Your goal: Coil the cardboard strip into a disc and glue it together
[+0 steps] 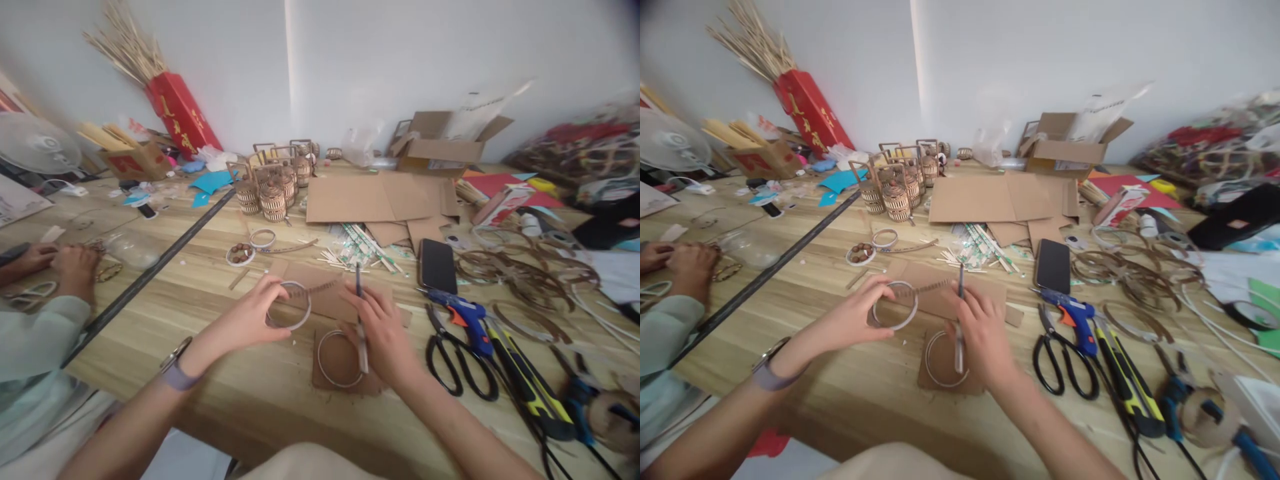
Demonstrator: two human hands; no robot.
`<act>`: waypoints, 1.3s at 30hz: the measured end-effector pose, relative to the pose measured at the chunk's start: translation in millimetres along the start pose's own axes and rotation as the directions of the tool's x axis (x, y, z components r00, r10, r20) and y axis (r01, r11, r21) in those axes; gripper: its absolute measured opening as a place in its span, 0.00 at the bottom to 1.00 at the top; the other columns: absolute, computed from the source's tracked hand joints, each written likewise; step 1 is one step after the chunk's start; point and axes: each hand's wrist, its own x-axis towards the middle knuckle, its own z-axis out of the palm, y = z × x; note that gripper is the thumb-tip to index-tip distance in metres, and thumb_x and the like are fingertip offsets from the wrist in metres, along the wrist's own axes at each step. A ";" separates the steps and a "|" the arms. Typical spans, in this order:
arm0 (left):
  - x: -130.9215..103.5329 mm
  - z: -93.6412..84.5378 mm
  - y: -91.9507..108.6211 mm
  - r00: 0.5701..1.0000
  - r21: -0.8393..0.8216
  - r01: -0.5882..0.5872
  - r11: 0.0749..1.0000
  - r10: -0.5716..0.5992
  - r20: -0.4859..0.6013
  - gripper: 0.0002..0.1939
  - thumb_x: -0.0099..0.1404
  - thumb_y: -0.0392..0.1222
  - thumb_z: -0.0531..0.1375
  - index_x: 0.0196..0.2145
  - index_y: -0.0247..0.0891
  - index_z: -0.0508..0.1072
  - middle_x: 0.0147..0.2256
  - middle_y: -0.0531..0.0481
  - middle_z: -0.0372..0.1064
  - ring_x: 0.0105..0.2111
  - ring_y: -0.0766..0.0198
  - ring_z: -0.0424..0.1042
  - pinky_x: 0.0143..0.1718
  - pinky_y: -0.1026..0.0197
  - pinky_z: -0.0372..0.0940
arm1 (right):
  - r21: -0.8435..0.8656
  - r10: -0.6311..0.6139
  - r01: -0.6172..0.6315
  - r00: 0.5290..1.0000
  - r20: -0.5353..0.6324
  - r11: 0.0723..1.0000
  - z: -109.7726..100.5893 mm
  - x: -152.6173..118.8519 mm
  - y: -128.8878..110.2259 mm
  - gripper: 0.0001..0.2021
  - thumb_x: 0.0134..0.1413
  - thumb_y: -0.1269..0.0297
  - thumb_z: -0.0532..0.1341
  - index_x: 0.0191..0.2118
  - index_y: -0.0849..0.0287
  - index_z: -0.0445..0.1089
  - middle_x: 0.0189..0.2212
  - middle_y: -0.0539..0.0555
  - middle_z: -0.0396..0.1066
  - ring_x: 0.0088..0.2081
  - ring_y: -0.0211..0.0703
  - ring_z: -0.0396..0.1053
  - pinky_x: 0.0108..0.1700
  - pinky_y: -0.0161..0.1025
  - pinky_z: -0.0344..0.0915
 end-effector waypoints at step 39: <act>171.8 -29.2 -144.7 0.822 -0.232 0.250 0.940 -0.333 -0.463 0.18 0.70 0.45 0.61 0.54 0.37 0.69 0.54 0.42 0.68 0.50 0.53 0.72 0.49 0.45 0.70 | 0.146 0.168 -0.154 0.981 -0.093 0.977 2.2 -47.2 26.6 0.08 0.61 0.66 0.58 0.45 0.52 0.71 0.46 0.58 0.78 0.47 0.53 0.76 0.48 0.49 0.71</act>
